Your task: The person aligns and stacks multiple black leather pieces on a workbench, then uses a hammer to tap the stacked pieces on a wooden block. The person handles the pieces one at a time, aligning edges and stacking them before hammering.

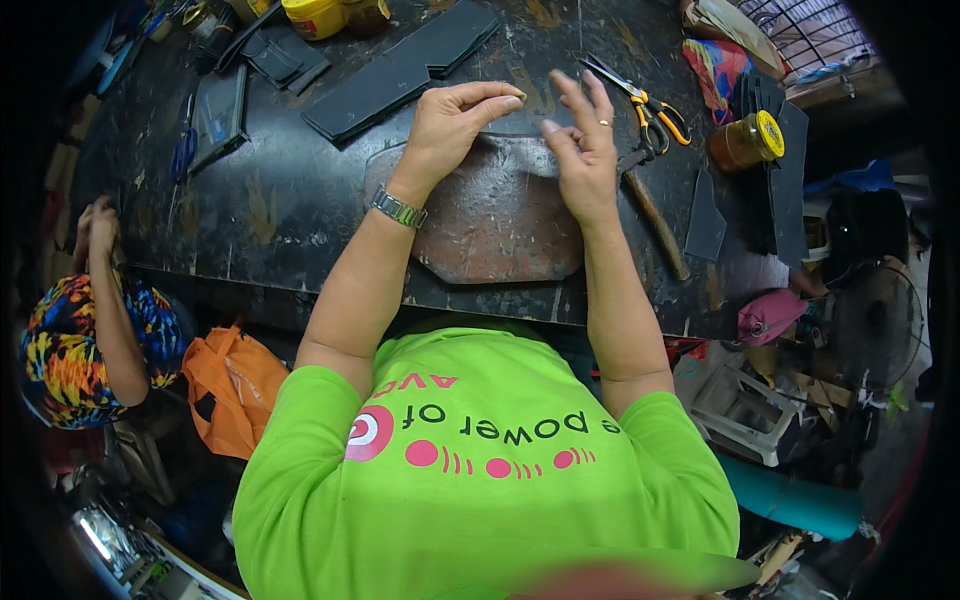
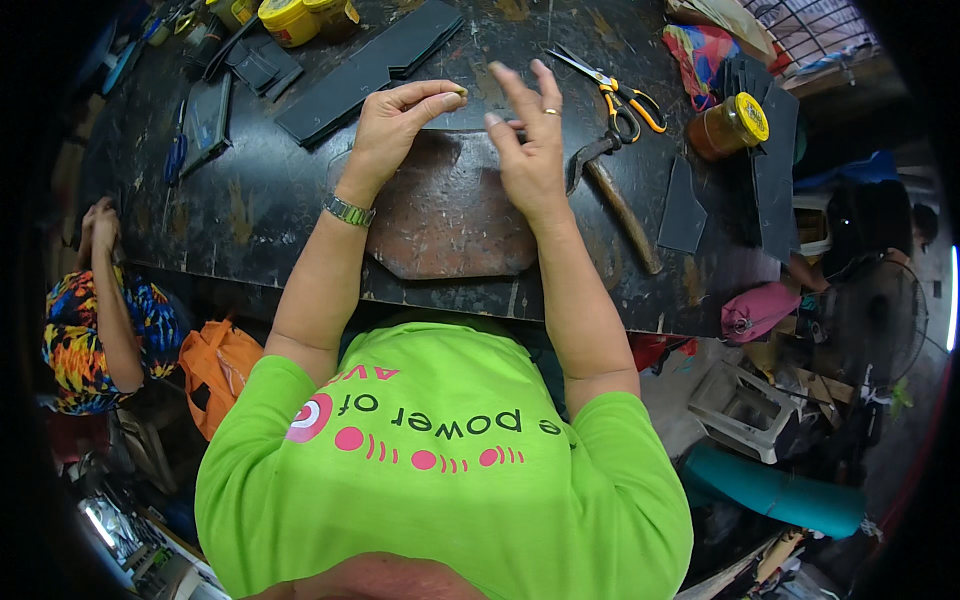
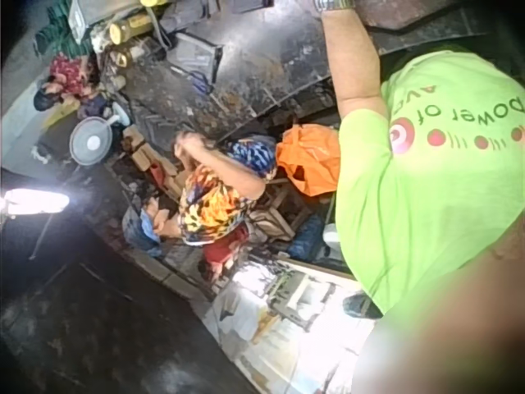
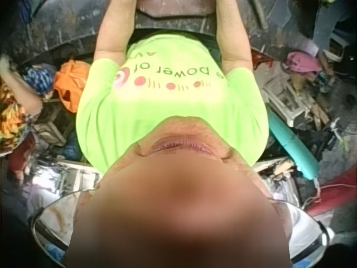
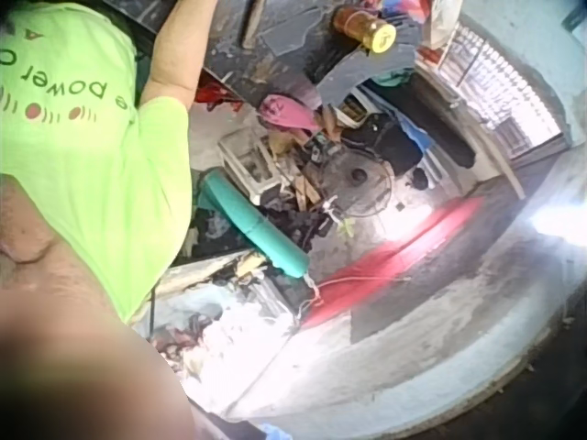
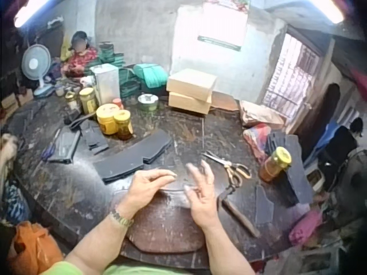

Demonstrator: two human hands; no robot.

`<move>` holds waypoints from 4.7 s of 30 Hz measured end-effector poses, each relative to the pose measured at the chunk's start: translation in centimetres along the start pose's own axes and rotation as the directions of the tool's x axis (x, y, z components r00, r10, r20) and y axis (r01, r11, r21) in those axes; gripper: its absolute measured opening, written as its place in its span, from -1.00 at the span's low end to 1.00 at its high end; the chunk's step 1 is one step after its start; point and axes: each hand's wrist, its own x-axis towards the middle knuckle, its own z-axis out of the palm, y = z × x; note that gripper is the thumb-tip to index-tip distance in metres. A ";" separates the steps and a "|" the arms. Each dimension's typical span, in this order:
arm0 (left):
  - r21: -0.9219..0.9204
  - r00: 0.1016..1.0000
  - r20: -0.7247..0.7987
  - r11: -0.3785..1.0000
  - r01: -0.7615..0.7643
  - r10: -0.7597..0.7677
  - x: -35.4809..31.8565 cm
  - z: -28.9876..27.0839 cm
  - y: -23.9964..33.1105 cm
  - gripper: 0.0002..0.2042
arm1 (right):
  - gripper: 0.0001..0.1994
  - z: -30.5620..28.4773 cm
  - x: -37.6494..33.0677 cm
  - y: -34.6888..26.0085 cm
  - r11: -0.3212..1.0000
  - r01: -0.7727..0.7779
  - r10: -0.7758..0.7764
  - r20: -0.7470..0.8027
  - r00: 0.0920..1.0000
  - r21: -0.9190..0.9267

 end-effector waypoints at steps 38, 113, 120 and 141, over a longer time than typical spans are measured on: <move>0.013 0.999 -0.043 1.000 -0.028 0.029 0.4 -0.4 -0.7 -0.77 | -0.54 -0.6 0.3 0.4 0.769 0.343 -0.359 0.079 0.930 -0.539; -0.112 0.812 0.527 0.927 0.358 -0.250 -1.1 0.3 2.3 -0.60 | -0.60 -2.7 1.5 1.9 0.946 -0.029 0.177 -0.442 0.879 0.321; 0.007 0.999 0.048 1.000 -0.014 0.014 -1.2 2.5 0.2 -0.70 | -0.48 -1.5 0.4 0.9 0.696 -0.261 0.335 0.019 0.942 0.669; 0.220 0.984 0.173 0.976 -0.009 -0.030 -0.5 0.5 0.7 -0.85 | -0.18 -0.8 0.2 0.3 0.729 -0.395 0.398 0.124 0.909 0.559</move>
